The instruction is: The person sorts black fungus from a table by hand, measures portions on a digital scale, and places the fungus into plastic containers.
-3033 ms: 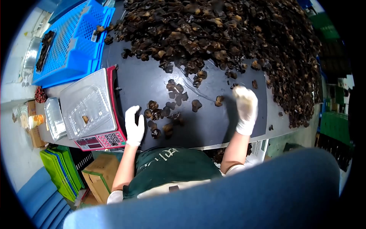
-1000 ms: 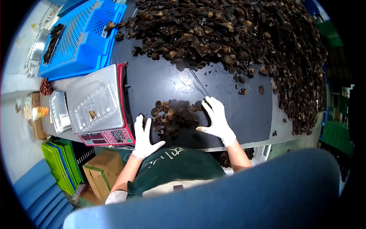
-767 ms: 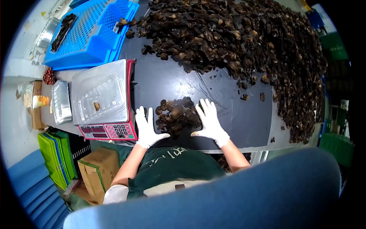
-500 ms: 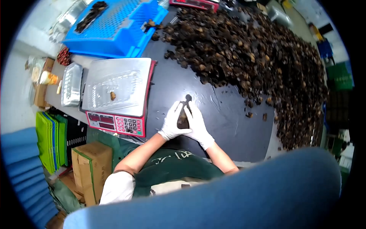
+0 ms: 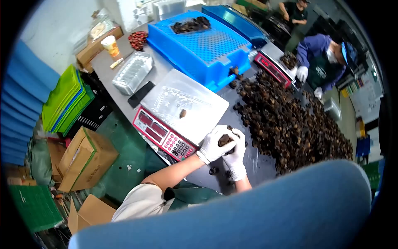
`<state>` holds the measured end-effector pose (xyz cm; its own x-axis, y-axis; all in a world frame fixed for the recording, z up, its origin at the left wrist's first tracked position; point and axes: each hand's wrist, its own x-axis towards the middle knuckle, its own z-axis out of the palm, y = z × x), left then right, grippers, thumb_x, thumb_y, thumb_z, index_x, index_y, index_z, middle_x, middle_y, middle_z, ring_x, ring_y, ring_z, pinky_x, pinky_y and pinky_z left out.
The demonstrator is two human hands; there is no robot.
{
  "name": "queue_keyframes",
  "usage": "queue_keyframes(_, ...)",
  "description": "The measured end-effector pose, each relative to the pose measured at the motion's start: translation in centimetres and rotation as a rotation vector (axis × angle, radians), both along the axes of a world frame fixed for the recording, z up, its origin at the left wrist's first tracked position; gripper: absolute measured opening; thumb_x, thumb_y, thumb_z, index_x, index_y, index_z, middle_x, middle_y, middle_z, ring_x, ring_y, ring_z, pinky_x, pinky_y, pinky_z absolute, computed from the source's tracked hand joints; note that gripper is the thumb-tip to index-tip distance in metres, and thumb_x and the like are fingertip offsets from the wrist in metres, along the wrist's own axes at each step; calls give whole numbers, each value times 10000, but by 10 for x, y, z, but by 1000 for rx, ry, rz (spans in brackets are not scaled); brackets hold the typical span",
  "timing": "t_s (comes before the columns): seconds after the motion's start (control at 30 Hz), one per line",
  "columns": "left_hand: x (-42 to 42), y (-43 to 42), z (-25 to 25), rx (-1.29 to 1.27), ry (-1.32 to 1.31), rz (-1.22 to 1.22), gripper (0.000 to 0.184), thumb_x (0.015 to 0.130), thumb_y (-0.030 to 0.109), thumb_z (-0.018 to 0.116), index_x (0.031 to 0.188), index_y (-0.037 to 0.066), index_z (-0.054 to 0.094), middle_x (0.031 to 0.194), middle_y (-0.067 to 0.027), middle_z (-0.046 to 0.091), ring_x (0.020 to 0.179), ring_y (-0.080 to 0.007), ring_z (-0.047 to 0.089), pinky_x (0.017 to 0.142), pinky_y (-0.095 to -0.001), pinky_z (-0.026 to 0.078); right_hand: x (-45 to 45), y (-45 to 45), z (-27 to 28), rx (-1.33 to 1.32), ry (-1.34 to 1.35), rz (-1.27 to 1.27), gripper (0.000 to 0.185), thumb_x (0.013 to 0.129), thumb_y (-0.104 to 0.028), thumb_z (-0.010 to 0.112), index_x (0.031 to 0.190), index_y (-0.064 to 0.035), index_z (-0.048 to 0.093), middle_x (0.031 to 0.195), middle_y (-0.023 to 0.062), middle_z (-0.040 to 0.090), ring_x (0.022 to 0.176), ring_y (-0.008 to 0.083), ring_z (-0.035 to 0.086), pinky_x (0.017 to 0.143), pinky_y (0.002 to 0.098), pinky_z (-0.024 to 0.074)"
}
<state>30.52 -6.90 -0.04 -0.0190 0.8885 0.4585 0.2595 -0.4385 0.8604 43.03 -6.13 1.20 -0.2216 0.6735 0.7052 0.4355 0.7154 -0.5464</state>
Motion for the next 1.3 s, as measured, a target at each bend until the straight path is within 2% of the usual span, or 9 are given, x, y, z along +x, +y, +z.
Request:
queue_keyframes(0.33, -164, 64, 31, -73, 191, 45, 360, 738, 286, 794, 982, 82, 627, 933, -120, 634, 868, -301, 631, 810, -399, 498, -119, 78, 12, -350, -341, 238, 707, 641, -271, 831, 1257, -97, 531, 1211, 155, 553, 1135, 355, 547, 970, 458, 437)
queue_keyframes(0.4, -182, 73, 24, -47, 801, 58, 458, 706, 391, 799, 1016, 96, 635, 962, -127, 639, 883, -310, 625, 852, -428, 480, -120, 86, 0, -408, -469, 327, 768, 651, -385, 831, 1290, -99, 515, 1272, 182, 527, 1175, 376, 520, 997, 476, 419)
queue_keyframes(0.5, -203, 70, 30, 118, 619, 114, 454, 743, 466, 734, 1009, 108, 653, 914, -119, 650, 884, -324, 621, 835, -443, 477, -115, 81, 3, -378, -426, 263, 943, 622, -451, 845, 1397, -87, 450, 1369, 206, 466, 1282, 394, 425, 1065, 500, 350)
queue_keyframes(0.63, -272, 71, 10, -24, 332, 542, 199, 870, 152, 647, 1036, 42, 653, 960, -128, 651, 932, -276, 629, 861, -365, 485, -101, 77, 23, -445, -368, 253, 1037, 585, -499, 855, 1428, -74, 426, 1411, 226, 427, 1319, 405, 386, 1094, 529, 299)
queue_keyframes(0.73, -341, 76, -38, -169, 425, 677, 194, 903, 145, 616, 1045, 17, 645, 1013, -162, 660, 951, -281, 653, 873, -350, 511, -86, 72, 29, -412, -272, 240, 1006, 579, -469, 870, 1399, -55, 458, 1393, 236, 449, 1300, 408, 417, 1083, 497, 333)
queue_keyframes(0.9, -388, 91, -128, -428, 793, 456, 720, 786, 342, 720, 1397, 71, 453, 1368, -222, 496, 1277, -372, 463, 1085, -432, 370, -49, 52, 35, -483, -177, 142, 782, 699, -277, 824, 1364, -35, 492, 1385, 200, 479, 1296, 354, 452, 1086, 432, 364)
queue_keyframes(1.03, -382, 101, -142, -424, 935, 575, 684, 769, 347, 711, 1383, 155, 477, 1323, -158, 523, 1236, -329, 494, 1030, -469, 409, -4, 37, 7, -562, -76, 14, 600, 801, -137, 740, 1347, -40, 511, 1361, 147, 520, 1270, 292, 488, 1086, 386, 367)
queue_keyframes(1.13, -375, 101, -133, -474, 855, 640, 661, 776, 584, 644, 1325, 241, 511, 1186, -49, 576, 1120, -297, 532, 933, -461, 403, 37, 22, -17, -742, 50, -112, 516, 858, -63, 685, 1345, -42, 512, 1358, 107, 527, 1249, 234, 499, 1080, 354, 368)
queue_keyframes(1.3, -367, 101, -116, -537, 823, 647, 792, 747, 581, 680, 1414, 237, 425, 1217, -93, 559, 1153, -301, 526, 960, -471, 403, 74, -5, -34, -821, 154, -324, 489, 867, -2, 660, 1335, -90, 547, 1130, 28, 591, 1004, 122, 570, 895, 277, 482)
